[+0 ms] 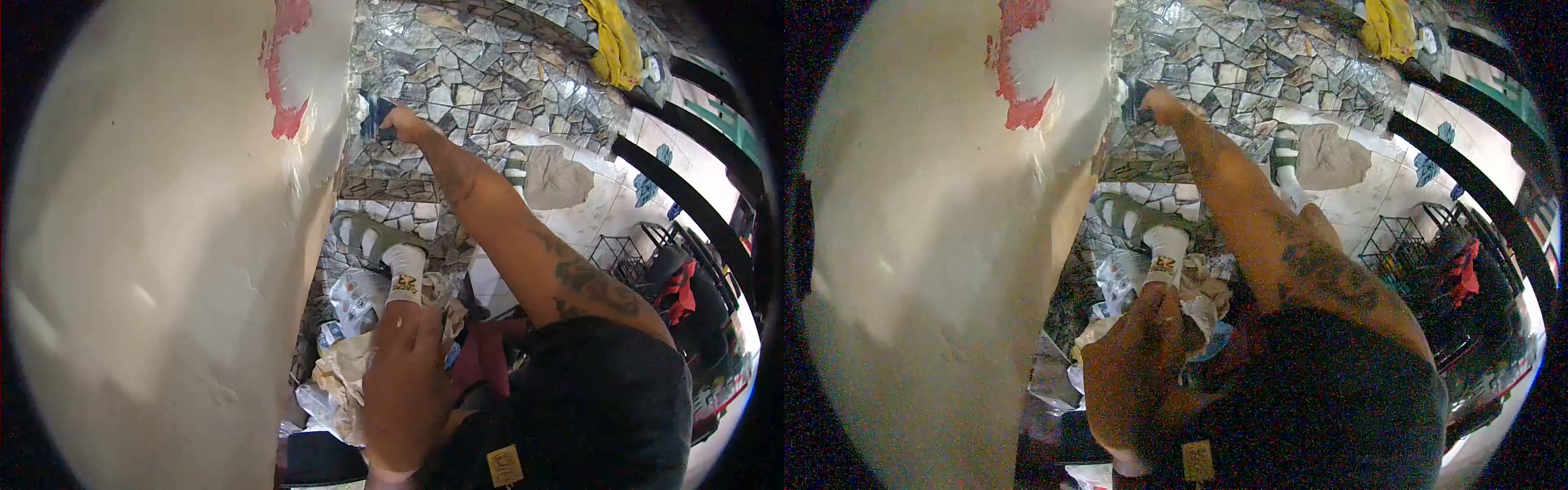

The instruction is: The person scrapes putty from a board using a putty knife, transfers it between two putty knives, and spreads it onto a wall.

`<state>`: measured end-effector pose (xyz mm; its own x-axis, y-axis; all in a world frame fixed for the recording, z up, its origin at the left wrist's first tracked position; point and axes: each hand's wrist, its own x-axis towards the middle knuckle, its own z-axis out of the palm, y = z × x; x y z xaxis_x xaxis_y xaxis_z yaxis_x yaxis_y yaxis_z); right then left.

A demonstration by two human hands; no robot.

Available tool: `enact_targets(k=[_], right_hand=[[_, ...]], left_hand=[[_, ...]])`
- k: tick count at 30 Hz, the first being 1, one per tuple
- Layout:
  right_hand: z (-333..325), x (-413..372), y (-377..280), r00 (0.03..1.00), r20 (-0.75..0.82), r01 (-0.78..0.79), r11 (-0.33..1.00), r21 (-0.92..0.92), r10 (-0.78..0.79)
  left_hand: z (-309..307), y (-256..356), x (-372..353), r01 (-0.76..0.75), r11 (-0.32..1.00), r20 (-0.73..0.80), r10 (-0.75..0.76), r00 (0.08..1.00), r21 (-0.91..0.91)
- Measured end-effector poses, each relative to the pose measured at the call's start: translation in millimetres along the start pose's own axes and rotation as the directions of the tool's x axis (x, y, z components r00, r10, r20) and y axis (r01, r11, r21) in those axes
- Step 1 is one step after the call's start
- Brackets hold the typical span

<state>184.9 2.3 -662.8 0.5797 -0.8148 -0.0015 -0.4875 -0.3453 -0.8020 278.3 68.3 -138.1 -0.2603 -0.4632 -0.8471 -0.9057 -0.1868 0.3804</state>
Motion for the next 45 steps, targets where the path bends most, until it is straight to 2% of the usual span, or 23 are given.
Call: enact_targets(k=[3,6,10,12,15,18,20,21,23,24,25,26,28,31,32,35,36,39,40,43,44,45], right_hand=[[7.0,7.1,6.3,0.993,0.099,-0.059,0.998,-0.029,0.062],[11.8,9.0,11.7,0.999,0.03,0.017,0.999,-0.036,-0.016],[36.9,9.0,22.9,0.998,-0.041,0.048,0.995,0.085,-0.045],[32.3,20.7,5.8,0.999,-0.016,0.05,0.995,0.09,-0.049],[63.1,28.7,12.4,0.991,-0.122,0.061,0.996,0.061,-0.053],[79.6,33.0,5.7,1.0,-0.022,-0.014,0.999,-0.03,0.014],[81.9,41.3,-4.3,0.991,-0.133,0.009,1.0,-0.007,-0.009],[83.0,44.7,-13.8,0.96,-0.275,0.06,0.997,0.043,-0.046],[75.7,47.4,-43.5,0.837,-0.54,0.175,0.978,0.116,-0.086],[66.5,47.5,-58.3,0.834,-0.545,0.101,0.948,0.301,0.084],[56.5,47.8,-73.9,0.807,-0.535,0.046,0.876,0.48,0.251],[41.1,49.8,-92.7,0.79,-0.3,-0.156,0.649,0.745,0.534],[19.2,53.1,-113.7,0.701,0.022,-0.308,0.275,0.911,0.713],[4.5,62.9,-138.4,0.572,-0.023,-0.494,0.367,0.789,0.82],[-0.6,62.1,-146.2,0.583,-0.005,-0.433,0.316,0.844,0.812],[-2.8,61.6,-159.6,0.634,-0.323,-0.325,0.622,0.713,0.702],[-30.6,61.4,-181.0,0.578,-0.162,-0.468,0.488,0.737,0.8],[-47.6,64.8,-206.5,0.554,-0.16,-0.511,0.485,0.709,0.817],[-49.1,65.5,-211.9,0.583,-0.201,-0.465,0.526,0.712,0.787],[-65.5,64.2,-237.4,0.576,-0.139,-0.472,0.467,0.748,0.805],[-92.8,61.6,-257.0,0.573,-0.064,-0.556,0.445,0.702,0.817],[-106.1,63.5,-271.4,0.566,-0.061,-0.587,0.454,0.67,0.822]], left_hand=[[-2.4,-0.5,-2.8,0.068,0.996,-0.028,-0.07,0.997,-0.065],[-1.3,-2.9,-3.2,0.081,0.987,-0.021,-0.085,0.996,-0.141],[-2.9,-1.5,0.6,0.067,0.969,-0.055,-0.082,0.995,-0.238],[-3.3,0.0,4.2,0.1,0.965,-0.051,-0.116,0.992,-0.241],[-3.3,0.3,6.2,0.136,0.975,-0.037,-0.144,0.989,-0.178],[-2.4,-0.7,5.9,0.133,0.98,-0.06,-0.143,0.988,-0.147],[-2.0,-2.2,5.6,0.134,0.984,-0.103,-0.146,0.984,-0.119],[-1.8,-3.5,6.4,0.142,0.985,-0.129,-0.154,0.98,-0.101],[-1.7,-4.8,7.2,0.166,0.985,-0.203,-0.173,0.964,-0.051],[-1.3,-5.2,7.5,0.184,0.983,-0.242,-0.185,0.952,-0.028],[-1.9,-4.6,8.1,0.202,0.979,-0.281,-0.194,0.94,-0.002],[-2.3,-4.9,8.8,0.221,0.975,-0.315,-0.206,0.926,0.013],[-4.6,-4.4,10.7,0.249,0.968,-0.338,-0.228,0.913,0.021],[-19.6,-4.8,14.9,0.293,0.956,-0.268,-0.287,0.92,-0.019],[-24.9,-7.3,15.6,0.293,0.956,-0.225,-0.289,0.93,-0.017],[-27.4,-16.3,15.7,0.281,0.96,-0.162,-0.274,0.948,0.018],[-26.8,-19.4,15.1,0.28,0.959,-0.159,-0.271,0.949,0.033],[-22.1,-29.9,15.3,0.28,0.957,-0.134,-0.269,0.954,0.072],[-19.6,-33.7,15.9,0.28,0.956,-0.125,-0.268,0.955,0.088],[-12.9,-45.7,16.3,0.278,0.954,-0.1,-0.268,0.958,0.11],[-10.7,-50.2,16.3,0.282,0.952,-0.093,-0.272,0.958,0.118],[-7.9,-54.4,16.4,0.282,0.951,-0.082,-0.273,0.958,0.127]])
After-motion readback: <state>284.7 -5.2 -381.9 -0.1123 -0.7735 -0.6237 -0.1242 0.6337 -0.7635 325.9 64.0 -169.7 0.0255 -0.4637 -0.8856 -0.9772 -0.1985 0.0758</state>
